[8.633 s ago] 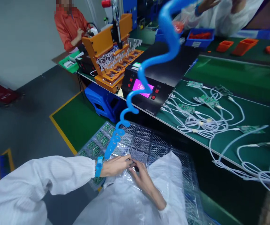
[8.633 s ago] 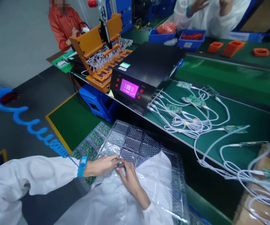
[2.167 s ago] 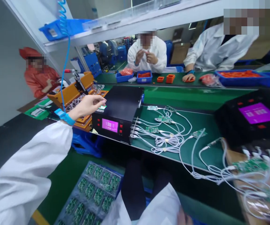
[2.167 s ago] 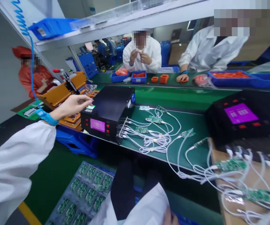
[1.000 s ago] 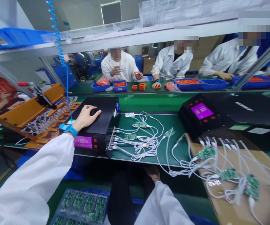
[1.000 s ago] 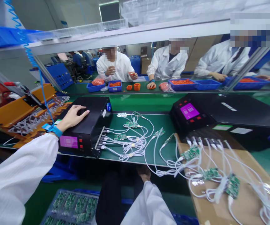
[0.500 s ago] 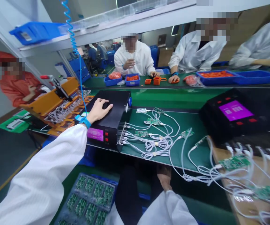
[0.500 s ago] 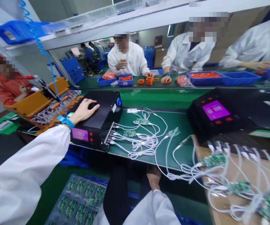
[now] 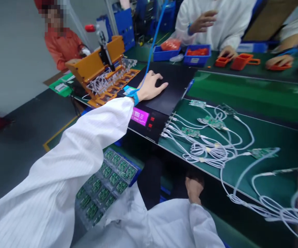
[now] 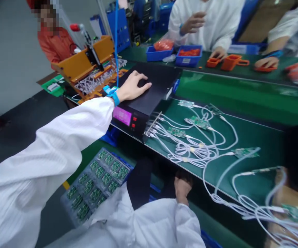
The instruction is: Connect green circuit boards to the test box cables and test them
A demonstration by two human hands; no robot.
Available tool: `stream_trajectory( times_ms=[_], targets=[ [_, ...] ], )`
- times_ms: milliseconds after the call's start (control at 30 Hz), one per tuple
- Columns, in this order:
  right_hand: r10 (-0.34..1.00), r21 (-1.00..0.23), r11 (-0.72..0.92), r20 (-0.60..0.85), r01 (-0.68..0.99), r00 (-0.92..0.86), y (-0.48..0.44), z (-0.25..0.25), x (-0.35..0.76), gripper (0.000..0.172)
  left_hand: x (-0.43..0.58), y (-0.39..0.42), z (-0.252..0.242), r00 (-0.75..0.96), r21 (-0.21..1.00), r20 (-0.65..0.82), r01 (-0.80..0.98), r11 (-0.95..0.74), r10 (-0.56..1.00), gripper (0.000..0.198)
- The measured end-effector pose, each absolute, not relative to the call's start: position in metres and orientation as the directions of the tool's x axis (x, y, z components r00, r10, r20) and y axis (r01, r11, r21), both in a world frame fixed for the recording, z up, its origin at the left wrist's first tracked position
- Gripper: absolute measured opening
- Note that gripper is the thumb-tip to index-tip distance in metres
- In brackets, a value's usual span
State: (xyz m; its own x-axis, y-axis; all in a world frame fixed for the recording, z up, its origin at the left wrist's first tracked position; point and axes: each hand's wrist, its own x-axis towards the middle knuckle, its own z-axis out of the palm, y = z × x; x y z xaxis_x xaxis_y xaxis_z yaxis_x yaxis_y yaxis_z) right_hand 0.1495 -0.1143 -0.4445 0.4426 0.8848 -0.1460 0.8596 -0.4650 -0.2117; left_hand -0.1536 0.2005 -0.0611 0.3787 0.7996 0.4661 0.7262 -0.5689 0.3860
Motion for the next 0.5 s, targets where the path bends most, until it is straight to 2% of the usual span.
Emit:
stream_trajectory(
  times_ms=[167,400,467,500],
  targets=[
    [0.916,-0.236,-0.400,-0.134,0.886,0.378,-0.103,-0.432,0.147,0.053,-0.141,0.186,-0.050,0.327,0.338,0.380,0.822,-0.459,0.865,0.042],
    [0.933,-0.246,-0.333,-0.225,0.911,0.280,-0.106,-0.397,0.119,0.058,-0.132,0.160,-0.035,0.299,0.310,0.296,0.868,-0.388,0.907,0.043],
    [0.956,-0.312,-0.247,-0.233,0.917,0.178,-0.110,-0.380,0.074,0.059,-0.131,0.160,-0.034,0.291,0.313,0.287,0.872,-0.376,0.913,0.039],
    [0.984,-0.419,-0.141,-0.162,0.897,0.079,-0.111,-0.372,0.043,0.058,-0.131,0.160,-0.034,0.288,0.312,0.286,0.874,-0.373,0.914,0.038]
  ],
)
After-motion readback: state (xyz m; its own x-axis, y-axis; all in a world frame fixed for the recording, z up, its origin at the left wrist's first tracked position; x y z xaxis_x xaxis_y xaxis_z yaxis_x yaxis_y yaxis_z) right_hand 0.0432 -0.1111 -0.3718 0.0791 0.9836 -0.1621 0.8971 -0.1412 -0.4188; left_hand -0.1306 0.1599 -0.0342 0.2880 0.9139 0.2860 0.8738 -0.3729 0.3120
